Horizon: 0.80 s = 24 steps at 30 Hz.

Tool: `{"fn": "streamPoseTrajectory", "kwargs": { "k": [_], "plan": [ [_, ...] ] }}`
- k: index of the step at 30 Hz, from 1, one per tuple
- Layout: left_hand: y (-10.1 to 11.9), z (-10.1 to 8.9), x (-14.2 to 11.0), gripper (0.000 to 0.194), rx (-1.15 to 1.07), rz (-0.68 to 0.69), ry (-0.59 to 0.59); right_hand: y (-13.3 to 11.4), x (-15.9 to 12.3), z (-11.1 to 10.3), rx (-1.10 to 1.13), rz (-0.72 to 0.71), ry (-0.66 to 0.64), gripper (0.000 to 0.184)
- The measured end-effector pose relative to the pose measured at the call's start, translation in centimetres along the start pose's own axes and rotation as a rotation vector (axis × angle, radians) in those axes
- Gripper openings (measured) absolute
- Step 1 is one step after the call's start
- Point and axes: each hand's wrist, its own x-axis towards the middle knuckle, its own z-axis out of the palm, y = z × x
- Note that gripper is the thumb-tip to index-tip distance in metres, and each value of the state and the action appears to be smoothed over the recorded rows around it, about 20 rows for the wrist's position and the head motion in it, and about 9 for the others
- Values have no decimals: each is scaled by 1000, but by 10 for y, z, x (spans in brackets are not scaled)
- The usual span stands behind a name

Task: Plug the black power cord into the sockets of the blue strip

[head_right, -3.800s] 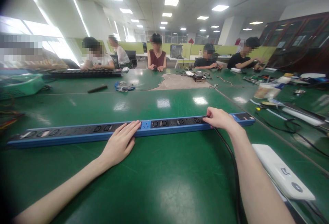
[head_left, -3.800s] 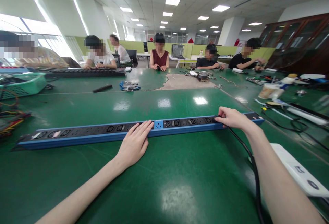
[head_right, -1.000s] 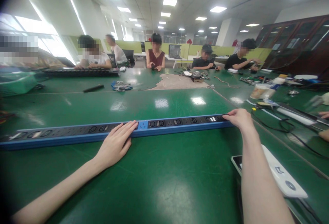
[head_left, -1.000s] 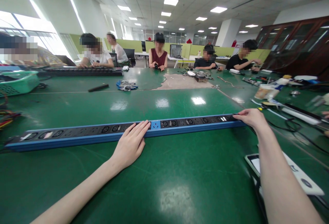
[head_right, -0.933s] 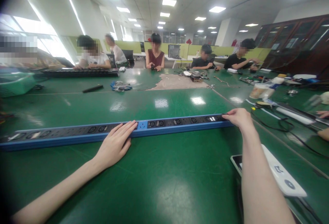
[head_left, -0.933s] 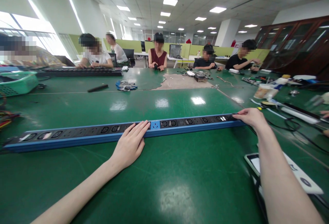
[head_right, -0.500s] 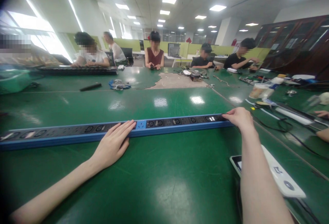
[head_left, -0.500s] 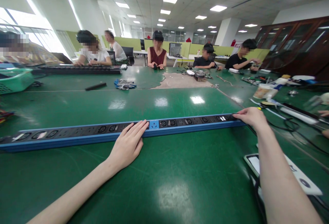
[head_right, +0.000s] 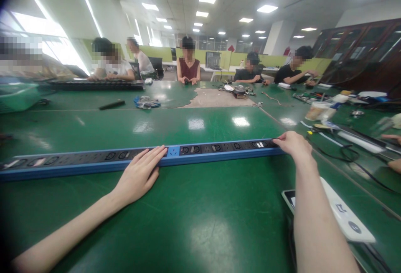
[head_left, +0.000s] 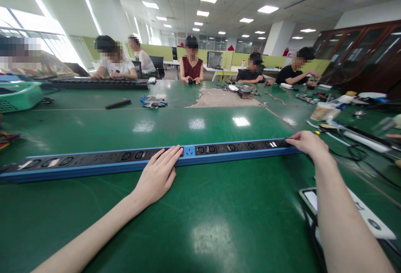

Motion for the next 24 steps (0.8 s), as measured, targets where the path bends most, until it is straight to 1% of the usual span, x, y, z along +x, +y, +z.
{"fn": "streamPoseTrajectory", "kwargs": {
  "k": [6, 13, 19, 23, 24],
  "plan": [
    [0, -2, -1, 74, -7, -1, 3, 1, 3, 1, -58, -109, -24, 44],
    [0, -3, -1, 74, -8, 0, -3, -5, 2, -3, -80, -95, -84, 40],
    [0, -2, -1, 73, -8, 6, -1, -2, 0, -1, -74, -138, -19, 43],
    [-1, -3, -1, 75, -15, 7, 9, -5, 1, 0, -98, -136, -49, 38],
    [-1, -3, -1, 75, -17, 7, 10, -5, 2, -2, -83, -138, -35, 37]
  ]
}}
